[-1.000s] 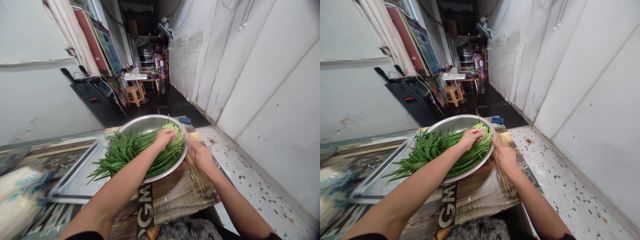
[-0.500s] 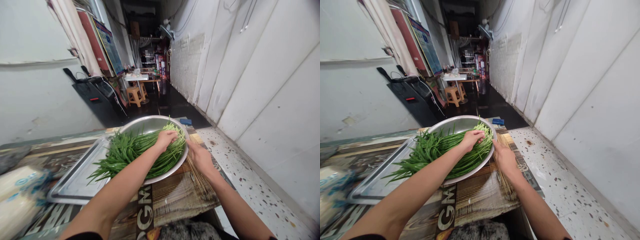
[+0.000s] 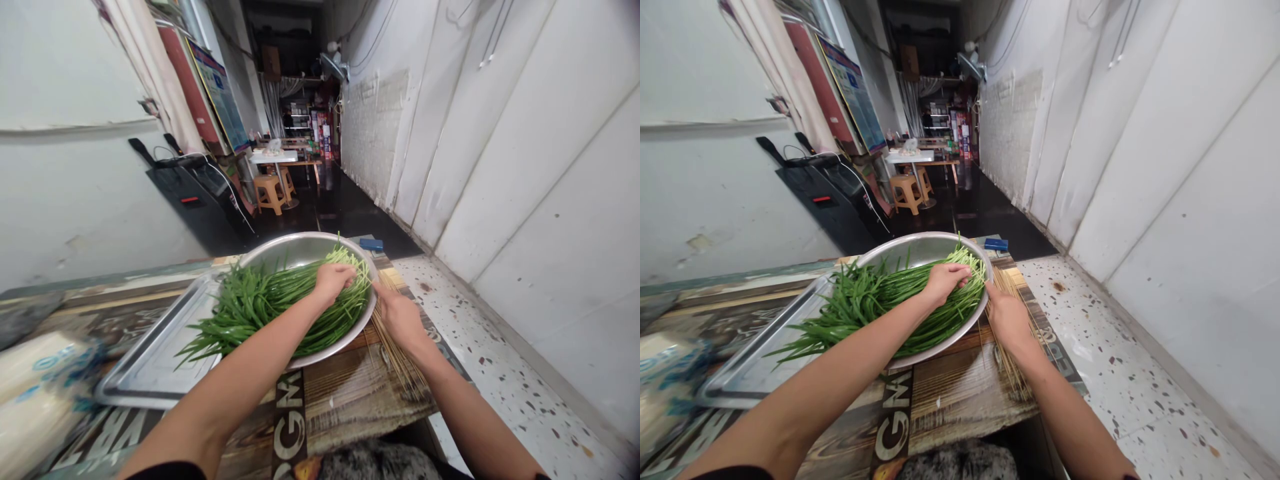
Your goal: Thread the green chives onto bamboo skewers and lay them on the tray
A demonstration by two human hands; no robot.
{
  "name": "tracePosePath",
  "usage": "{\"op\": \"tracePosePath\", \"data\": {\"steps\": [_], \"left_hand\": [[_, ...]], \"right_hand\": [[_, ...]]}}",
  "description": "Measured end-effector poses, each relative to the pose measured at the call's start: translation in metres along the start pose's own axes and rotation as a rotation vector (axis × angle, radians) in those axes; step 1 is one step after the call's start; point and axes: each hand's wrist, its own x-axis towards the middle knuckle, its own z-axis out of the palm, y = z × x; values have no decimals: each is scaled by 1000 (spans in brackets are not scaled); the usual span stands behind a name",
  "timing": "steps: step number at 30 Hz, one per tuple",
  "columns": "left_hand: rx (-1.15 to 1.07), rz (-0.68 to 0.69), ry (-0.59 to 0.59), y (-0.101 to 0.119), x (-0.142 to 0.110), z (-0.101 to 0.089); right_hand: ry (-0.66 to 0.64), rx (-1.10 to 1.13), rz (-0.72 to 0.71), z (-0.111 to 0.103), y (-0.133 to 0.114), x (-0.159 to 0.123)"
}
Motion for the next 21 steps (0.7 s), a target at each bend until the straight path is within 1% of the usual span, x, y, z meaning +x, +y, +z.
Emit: {"op": "tracePosePath", "data": {"steps": [7,11,13,15,17,18,19,21], "left_hand": [[52,11,1,3,-3,0],[140,70,7,-1,-3,-1],[241,142,-29,-4,-5,0],[384,239,-112,-4,-8,1],[513,332,-203,0,-12,0],[559,371,-221,4,-13,-1],[591,406,-209,8,-14,-2],[628,458,-117,17,-14,-6]], "right_hand": [[26,54,0,-3,-2,1],[36,24,6,-5,-5,4],[44,43,-13,-5,-7,8],[46,66,-10,-4,-9,13],[50,80,14,-3,-9,17],[55,87,23,-3,-9,19],[63,97,22,-2,-8,19],[89,124,2,-1,-6,17]]}}
